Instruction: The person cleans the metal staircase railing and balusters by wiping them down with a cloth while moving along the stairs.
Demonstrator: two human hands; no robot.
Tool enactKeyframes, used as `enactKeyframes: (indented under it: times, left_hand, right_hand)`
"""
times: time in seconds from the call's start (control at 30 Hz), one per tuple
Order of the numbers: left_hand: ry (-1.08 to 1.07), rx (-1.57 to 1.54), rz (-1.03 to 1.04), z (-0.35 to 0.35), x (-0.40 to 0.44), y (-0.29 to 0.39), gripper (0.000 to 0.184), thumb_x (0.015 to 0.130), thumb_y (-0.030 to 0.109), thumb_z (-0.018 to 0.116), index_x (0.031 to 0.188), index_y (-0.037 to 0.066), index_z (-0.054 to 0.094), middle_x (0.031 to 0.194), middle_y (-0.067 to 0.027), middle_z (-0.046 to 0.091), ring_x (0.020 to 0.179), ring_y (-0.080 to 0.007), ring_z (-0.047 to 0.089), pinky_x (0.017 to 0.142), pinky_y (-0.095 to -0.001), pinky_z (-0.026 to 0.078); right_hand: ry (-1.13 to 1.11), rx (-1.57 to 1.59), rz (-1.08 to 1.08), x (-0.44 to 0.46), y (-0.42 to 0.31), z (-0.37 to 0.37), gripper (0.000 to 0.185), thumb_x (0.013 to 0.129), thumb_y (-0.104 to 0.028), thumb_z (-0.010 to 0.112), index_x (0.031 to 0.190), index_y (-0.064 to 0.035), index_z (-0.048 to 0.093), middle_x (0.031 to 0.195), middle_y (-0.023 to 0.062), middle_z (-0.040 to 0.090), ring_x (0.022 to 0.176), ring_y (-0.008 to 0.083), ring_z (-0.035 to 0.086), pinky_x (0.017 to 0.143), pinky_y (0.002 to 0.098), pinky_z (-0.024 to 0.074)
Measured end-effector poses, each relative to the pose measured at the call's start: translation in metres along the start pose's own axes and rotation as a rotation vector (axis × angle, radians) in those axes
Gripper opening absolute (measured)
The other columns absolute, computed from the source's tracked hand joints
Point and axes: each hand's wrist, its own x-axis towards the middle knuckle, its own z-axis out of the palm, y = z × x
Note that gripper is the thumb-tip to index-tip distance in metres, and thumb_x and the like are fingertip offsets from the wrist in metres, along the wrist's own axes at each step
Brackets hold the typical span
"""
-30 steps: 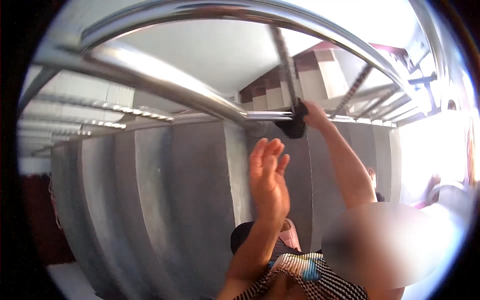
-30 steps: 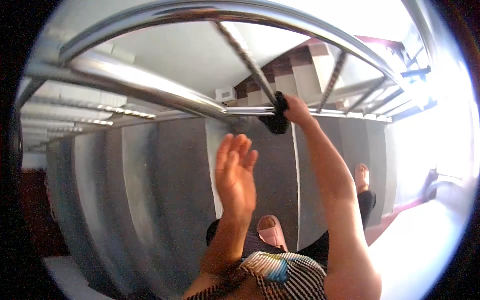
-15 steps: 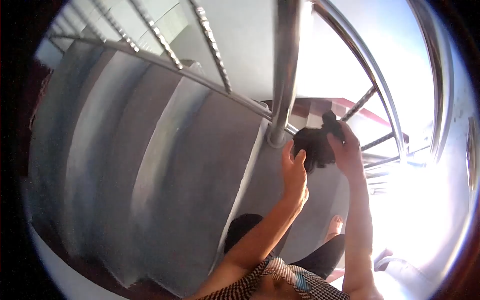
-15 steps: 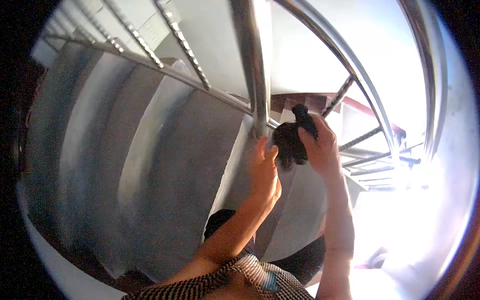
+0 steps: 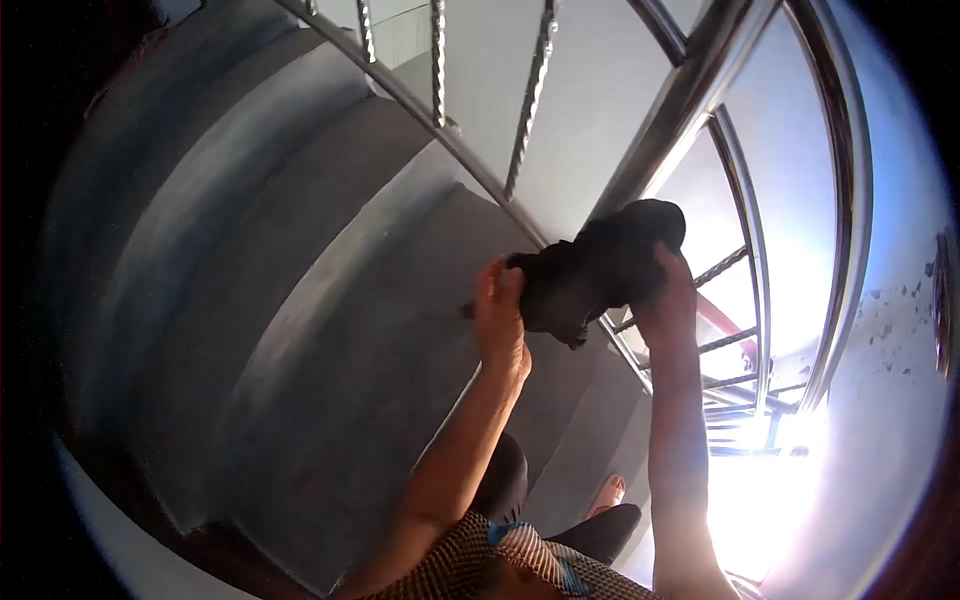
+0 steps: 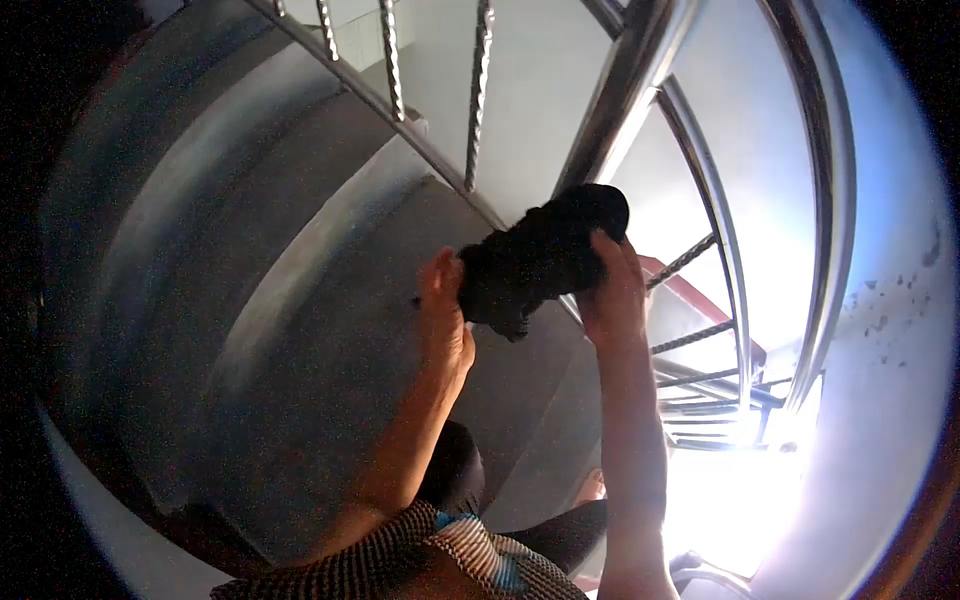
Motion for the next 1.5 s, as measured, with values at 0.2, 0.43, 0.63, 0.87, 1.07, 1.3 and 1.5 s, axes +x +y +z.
enactKeyframes:
  times: [0.2, 0.43, 0.63, 0.87, 1.07, 1.3, 1.5]
  left_hand:
    - [-0.326, -0.635, -0.593, 0.007, -0.011, 0.013, 0.037, 0.089, 0.036, 0.046, 0.117, 0.012, 0.046, 0.105, -0.0045, 0.054, 0.096, -0.0153, 0.052, 0.083, -0.0335, 0.042]
    - [-0.491, -0.899, -0.255, -0.031, 0.051, -0.017, 0.033, 0.089, 0.032, 0.045, 0.110, 0.007, 0.049, 0.106, -0.0044, 0.055, 0.098, -0.0160, 0.054, 0.086, -0.0316, 0.045]
    - [-0.253, -0.805, -0.231, -0.031, 0.067, -0.025, 0.029, 0.090, 0.029, 0.043, 0.106, 0.006, 0.049, 0.104, -0.0053, 0.055, 0.096, -0.0173, 0.054, 0.085, -0.0302, 0.046]
    - [-0.010, -0.675, -0.068, -0.009, 0.158, -0.039, 0.044, 0.087, 0.045, 0.042, 0.105, 0.006, 0.047, 0.099, -0.0057, 0.053, 0.088, -0.0190, 0.054, 0.077, -0.0343, 0.048]
    - [0.057, 0.189, 0.512, 0.015, 0.172, -0.083, 0.039, 0.072, 0.013, 0.069, 0.102, 0.001, 0.047, 0.096, -0.0057, 0.050, 0.085, -0.0182, 0.050, 0.078, -0.0297, 0.042]
    - [0.095, 0.378, 0.575, 0.003, 0.183, -0.104, 0.021, 0.070, 0.009, 0.070, 0.083, 0.002, 0.055, 0.079, -0.0002, 0.053, 0.075, -0.0148, 0.052, 0.075, -0.0293, 0.042]
    - [0.223, 0.427, 0.464, -0.001, 0.152, -0.163, 0.028, 0.071, 0.009, 0.066, 0.095, 0.000, 0.053, 0.096, -0.0087, 0.055, 0.093, -0.0228, 0.051, 0.086, -0.0342, 0.039]
  right_hand:
    - [-0.183, -0.600, -0.166, 0.018, 0.037, 0.021, 0.036, 0.078, -0.005, 0.051, 0.113, 0.0000, 0.047, 0.102, 0.0128, 0.057, 0.095, 0.0212, 0.055, 0.082, 0.0303, 0.0441]
    - [-0.367, -1.234, 0.033, 0.007, 0.045, 0.007, 0.029, 0.077, 0.001, 0.054, 0.106, 0.0000, 0.053, 0.093, 0.0068, 0.057, 0.085, 0.0117, 0.055, 0.073, 0.0258, 0.0459]
    - [-0.319, -1.196, -0.257, 0.023, 0.019, 0.014, 0.035, 0.076, 0.003, 0.056, 0.110, -0.0032, 0.051, 0.102, 0.0069, 0.057, 0.085, 0.0142, 0.057, 0.073, 0.0263, 0.0483]
    - [0.031, -1.491, -1.207, 0.068, -0.015, -0.016, 0.056, 0.077, -0.017, 0.063, 0.124, -0.0032, 0.036, 0.121, 0.0140, 0.042, 0.113, 0.0283, 0.041, 0.095, 0.0416, 0.0337]
    - [-0.049, -1.574, -1.348, 0.117, -0.009, -0.029, 0.099, 0.064, -0.021, 0.074, 0.134, -0.0023, 0.006, 0.129, 0.0234, 0.020, 0.119, 0.0368, 0.025, 0.096, 0.0474, 0.0264]
    - [0.238, -1.621, -1.434, 0.134, 0.012, -0.029, 0.105, 0.067, -0.023, 0.069, 0.136, -0.0073, -0.008, 0.134, 0.0254, 0.015, 0.118, 0.0421, 0.029, 0.097, 0.0497, 0.0325]
    - [0.291, -1.553, -1.385, 0.134, 0.016, -0.024, 0.102, 0.068, -0.022, 0.068, 0.136, -0.0084, -0.006, 0.133, 0.0243, 0.018, 0.117, 0.0410, 0.031, 0.096, 0.0490, 0.0348]
